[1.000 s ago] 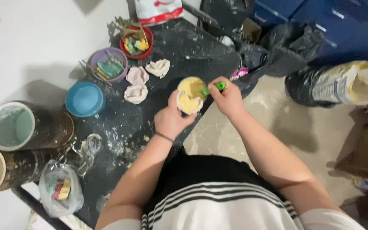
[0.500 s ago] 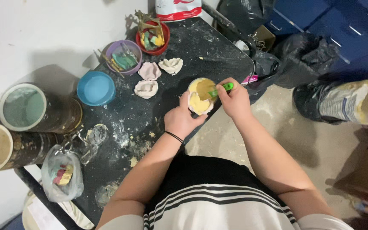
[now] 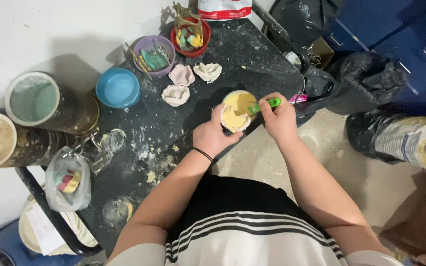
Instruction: The person mixes a yellow paste in a small container using a green spatula, then scoops the paste into several small molds placed on a cluttered work table. The person repeats the scooping and filling action for multiple molds.
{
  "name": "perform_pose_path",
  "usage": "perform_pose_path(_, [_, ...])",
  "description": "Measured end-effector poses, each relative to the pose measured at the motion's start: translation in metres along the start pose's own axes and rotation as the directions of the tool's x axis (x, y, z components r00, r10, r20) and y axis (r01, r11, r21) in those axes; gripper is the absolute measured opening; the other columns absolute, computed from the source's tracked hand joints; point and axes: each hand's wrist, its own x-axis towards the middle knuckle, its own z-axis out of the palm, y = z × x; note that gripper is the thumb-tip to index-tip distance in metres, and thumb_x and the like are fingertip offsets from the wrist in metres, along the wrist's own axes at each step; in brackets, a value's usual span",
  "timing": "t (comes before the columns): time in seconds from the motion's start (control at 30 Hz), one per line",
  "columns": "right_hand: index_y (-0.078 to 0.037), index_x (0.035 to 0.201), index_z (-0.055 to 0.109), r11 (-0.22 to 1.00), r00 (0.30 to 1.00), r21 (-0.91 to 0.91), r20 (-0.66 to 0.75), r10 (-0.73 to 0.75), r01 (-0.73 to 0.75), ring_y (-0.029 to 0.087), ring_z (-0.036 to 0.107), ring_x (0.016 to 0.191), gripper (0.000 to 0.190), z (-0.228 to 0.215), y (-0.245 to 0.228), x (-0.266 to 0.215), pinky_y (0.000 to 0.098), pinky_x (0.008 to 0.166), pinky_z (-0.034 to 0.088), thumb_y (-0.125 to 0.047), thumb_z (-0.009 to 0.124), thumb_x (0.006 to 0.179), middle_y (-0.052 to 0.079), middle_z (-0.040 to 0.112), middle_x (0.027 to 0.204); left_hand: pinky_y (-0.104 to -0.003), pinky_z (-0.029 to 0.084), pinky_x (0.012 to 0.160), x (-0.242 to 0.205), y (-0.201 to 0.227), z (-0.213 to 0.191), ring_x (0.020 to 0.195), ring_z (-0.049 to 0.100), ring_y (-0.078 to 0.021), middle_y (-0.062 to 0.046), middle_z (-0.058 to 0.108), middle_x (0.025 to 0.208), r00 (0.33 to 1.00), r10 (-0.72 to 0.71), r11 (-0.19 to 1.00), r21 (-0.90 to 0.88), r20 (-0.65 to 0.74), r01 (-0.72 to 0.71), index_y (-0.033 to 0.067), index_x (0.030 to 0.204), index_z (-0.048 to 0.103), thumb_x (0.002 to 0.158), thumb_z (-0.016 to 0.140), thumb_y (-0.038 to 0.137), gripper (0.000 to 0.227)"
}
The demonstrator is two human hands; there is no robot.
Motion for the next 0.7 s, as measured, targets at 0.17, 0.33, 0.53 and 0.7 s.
perform_pose_path(0.17, [-0.016,0.100,0.074,0.999,0.999,0.026,0.028,-0.021,0.020,0.026,0.064,0.076,0.007,-0.001,0.008,0.003,0.0414,0.073,0.050,-0.021,0.069,0.099,0.011,0.066,0.075,-0.047,0.056,0.086,-0.008,0.006,0.001,0.096,0.077,-0.0373,-0.010,0.077,0.089,1.000,-0.029,1.000,0.000,-0.002,0.029,0.0212,0.158,0.025,0.078,0.066,0.072,0.103])
perform_pose_path(0.33, [-0.016,0.099,0.074,0.998,0.998,0.038,0.049,-0.042,0.040,0.026,0.064,0.076,0.007,-0.004,0.011,0.006,0.0416,0.074,0.051,-0.022,0.070,0.099,0.011,0.067,0.076,-0.045,0.057,0.082,-0.008,0.011,0.008,0.093,0.077,-0.0364,-0.009,0.077,0.085,0.998,-0.032,0.999,0.027,-0.045,0.033,0.0180,0.159,0.026,0.080,0.066,0.070,0.102])
perform_pose_path(0.53, [-0.016,0.099,0.074,0.995,0.997,0.087,0.049,-0.056,0.052,0.023,0.063,0.079,0.004,-0.010,0.010,0.003,0.0393,0.077,0.050,-0.019,0.070,0.098,0.009,0.067,0.078,-0.047,0.057,0.088,-0.010,0.019,0.009,0.099,0.076,-0.0364,-0.008,0.078,0.092,0.997,-0.075,0.997,0.026,-0.014,0.075,0.0209,0.157,0.025,0.078,0.065,0.074,0.102])
perform_pose_path(0.7, [-0.015,0.098,0.074,0.988,0.993,0.119,0.056,-0.106,0.099,0.022,0.063,0.080,0.003,-0.009,0.025,0.010,0.0382,0.078,0.050,-0.018,0.072,0.098,0.010,0.066,0.079,-0.046,0.057,0.085,-0.012,0.020,0.011,0.096,0.077,-0.0347,-0.006,0.079,0.089,0.996,-0.068,0.996,0.061,-0.053,0.071,0.0191,0.158,0.024,0.080,0.065,0.073,0.103])
